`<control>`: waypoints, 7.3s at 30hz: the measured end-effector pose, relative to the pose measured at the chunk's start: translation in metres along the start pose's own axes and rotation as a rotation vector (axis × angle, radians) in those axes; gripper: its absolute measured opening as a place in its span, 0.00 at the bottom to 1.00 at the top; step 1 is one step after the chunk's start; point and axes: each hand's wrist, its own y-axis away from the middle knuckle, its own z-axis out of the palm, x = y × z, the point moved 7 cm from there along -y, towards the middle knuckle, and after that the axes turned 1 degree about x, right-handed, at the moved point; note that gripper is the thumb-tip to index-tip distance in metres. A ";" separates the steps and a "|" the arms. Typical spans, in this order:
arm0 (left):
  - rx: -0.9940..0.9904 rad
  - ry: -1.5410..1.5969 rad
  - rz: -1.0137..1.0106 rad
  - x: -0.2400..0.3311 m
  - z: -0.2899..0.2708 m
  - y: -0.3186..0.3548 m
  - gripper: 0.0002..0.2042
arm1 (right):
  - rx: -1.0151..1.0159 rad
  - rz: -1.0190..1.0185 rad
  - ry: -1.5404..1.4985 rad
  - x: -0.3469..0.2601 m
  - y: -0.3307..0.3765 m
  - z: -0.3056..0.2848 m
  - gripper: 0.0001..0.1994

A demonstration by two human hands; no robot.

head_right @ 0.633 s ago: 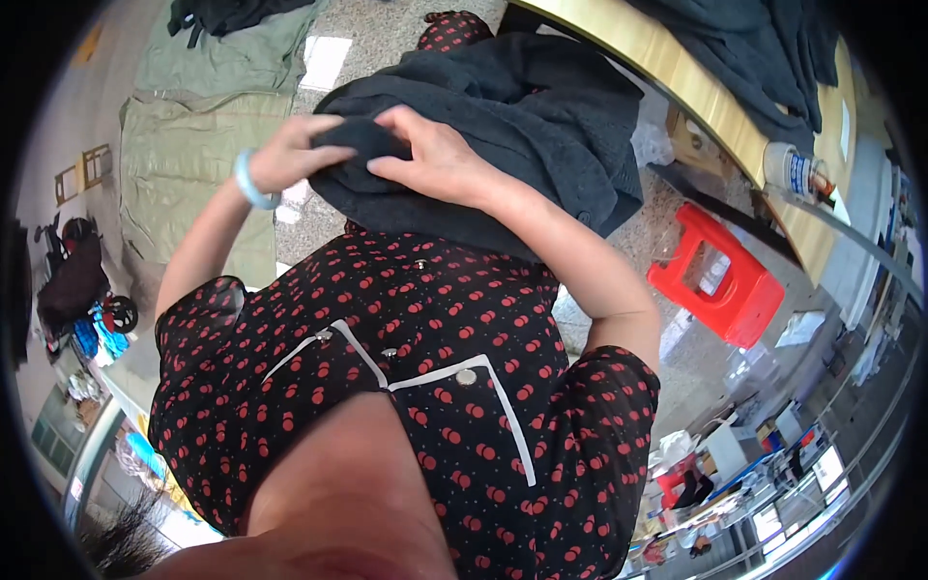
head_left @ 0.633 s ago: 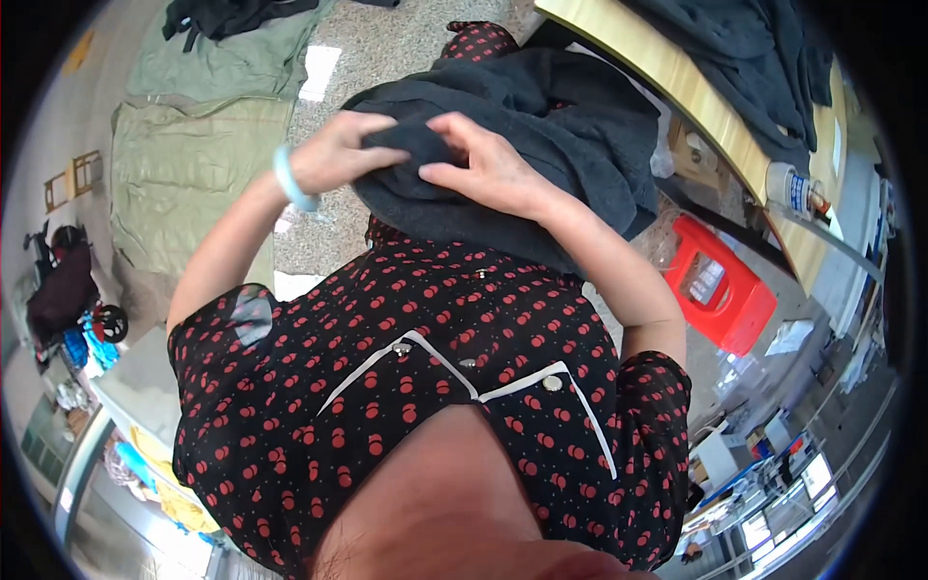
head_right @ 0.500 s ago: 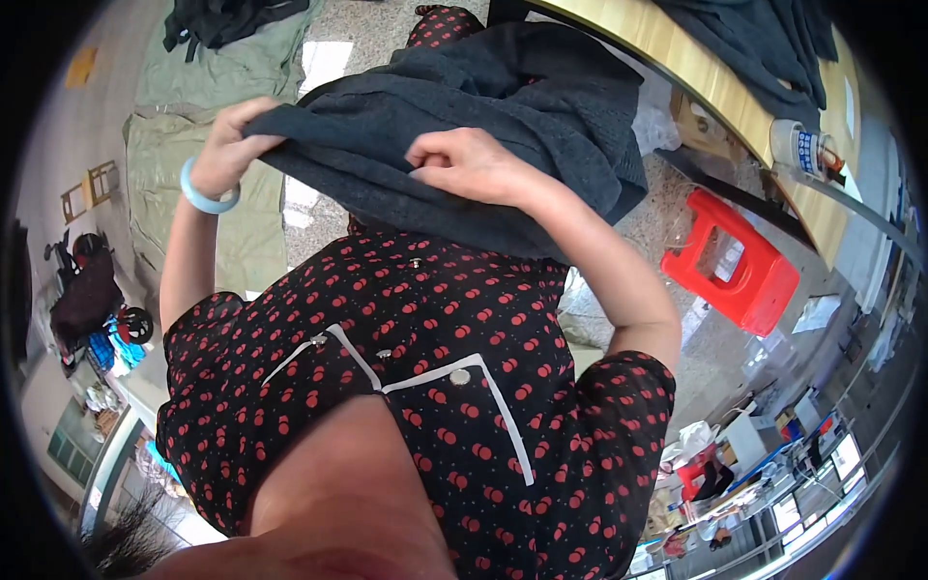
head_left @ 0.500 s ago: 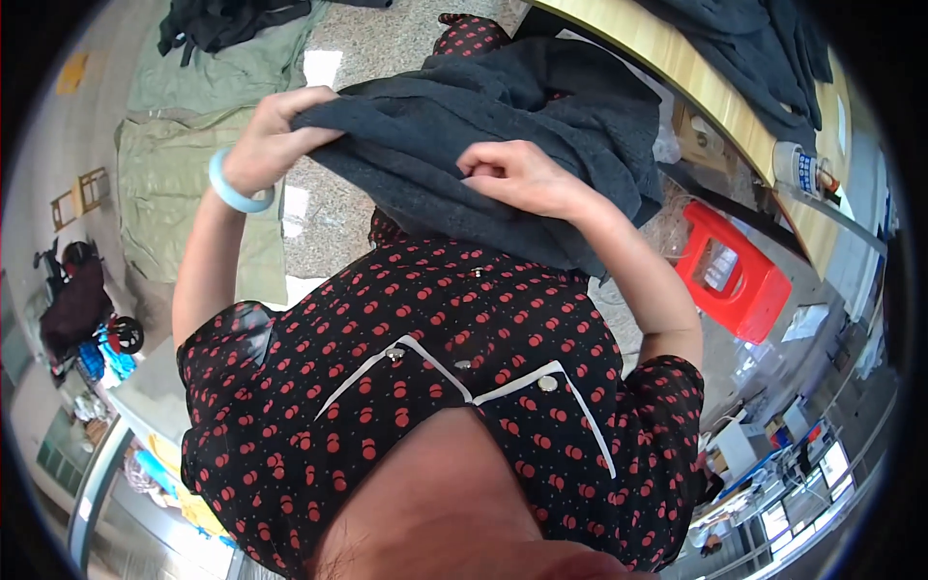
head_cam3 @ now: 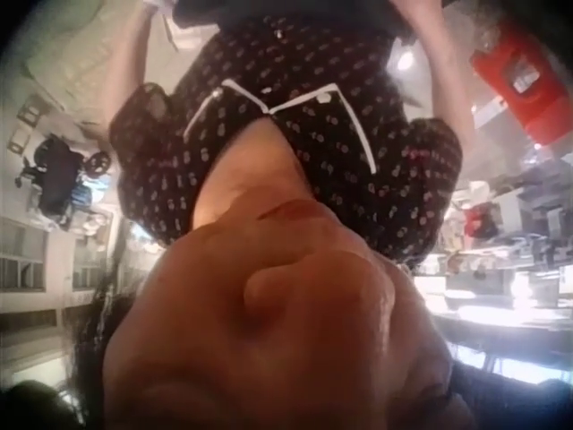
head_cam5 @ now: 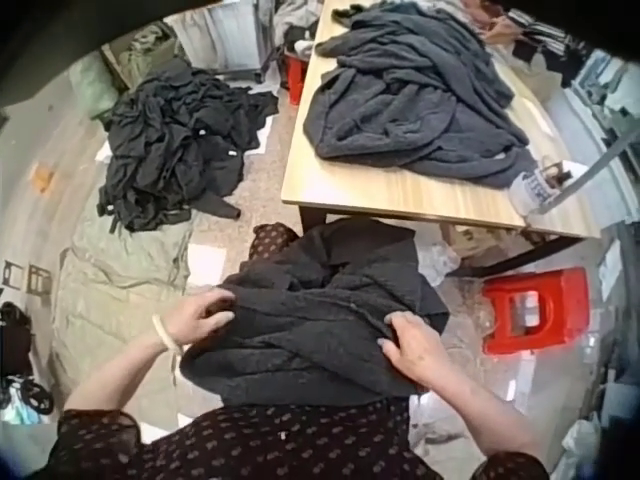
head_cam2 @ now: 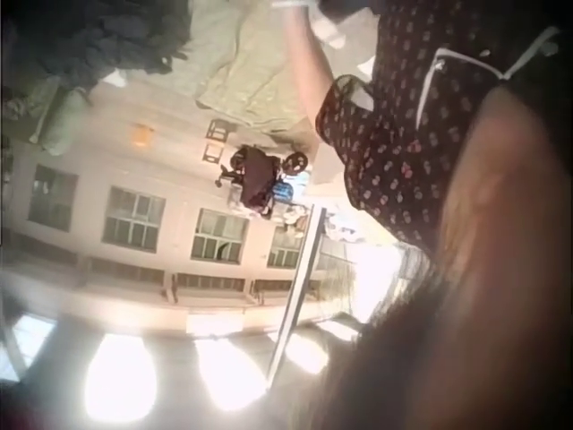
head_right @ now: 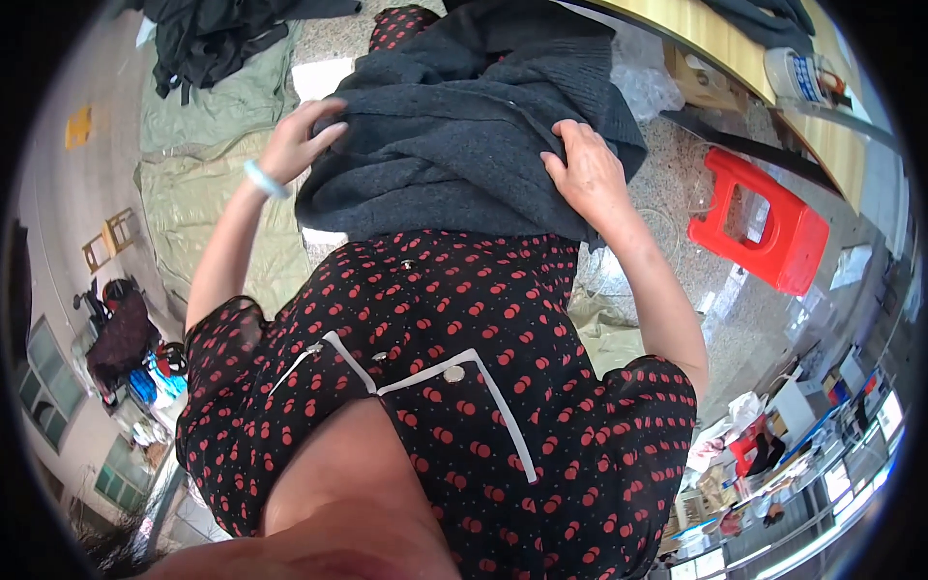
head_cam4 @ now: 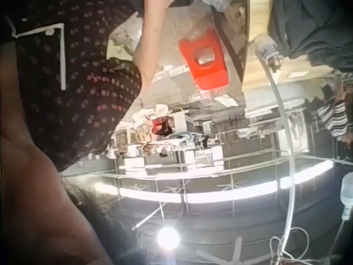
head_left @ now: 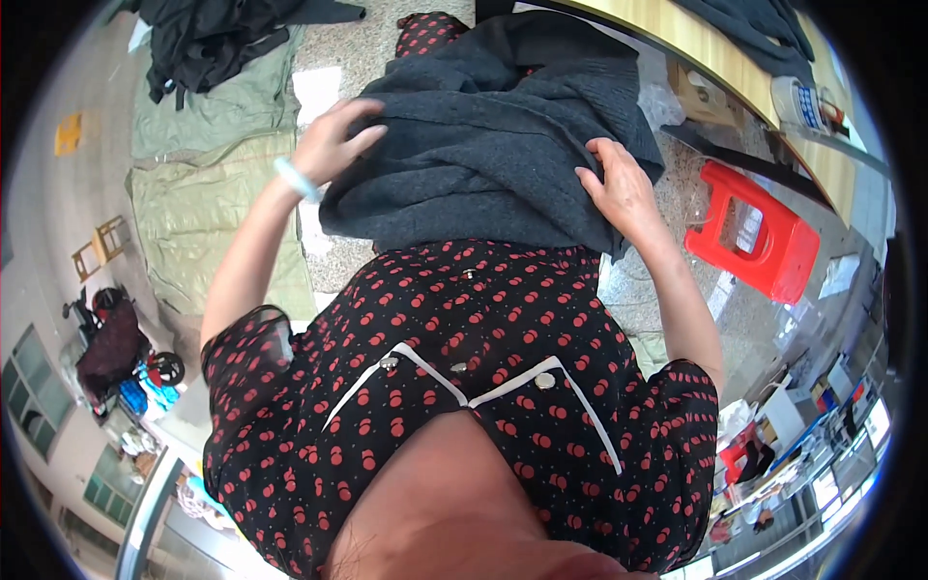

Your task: Folding and sorting black garments on a table in a textile factory setting.

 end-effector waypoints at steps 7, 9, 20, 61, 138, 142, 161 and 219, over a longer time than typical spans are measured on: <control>-0.050 -0.193 0.261 0.031 0.046 -0.053 0.17 | 0.005 0.175 0.192 0.043 0.025 -0.009 0.10; -0.074 -0.221 0.243 0.033 0.044 -0.051 0.15 | -0.009 0.159 0.256 0.056 0.024 -0.021 0.09; 0.924 -0.253 0.567 0.104 -0.090 -0.001 0.12 | 0.932 -0.424 0.159 -0.041 0.017 -0.172 0.21; -0.117 0.051 0.332 0.093 0.082 -0.048 0.08 | -0.415 -0.045 -0.755 -0.038 -0.048 0.047 0.13; -0.079 0.270 0.351 0.265 0.108 -0.192 0.12 | 0.728 -0.006 -0.148 0.044 0.020 -0.129 0.07; -0.028 0.271 0.353 0.266 0.105 -0.191 0.13 | 0.750 -0.055 -0.101 0.040 0.020 -0.132 0.11; 0.020 -0.087 0.615 0.285 0.107 -0.164 0.14 | 0.606 -0.120 0.151 0.042 0.016 -0.130 0.10; 0.129 0.076 -0.040 0.044 0.026 -0.026 0.25 | 0.554 0.131 -1.394 0.134 0.033 -0.128 0.15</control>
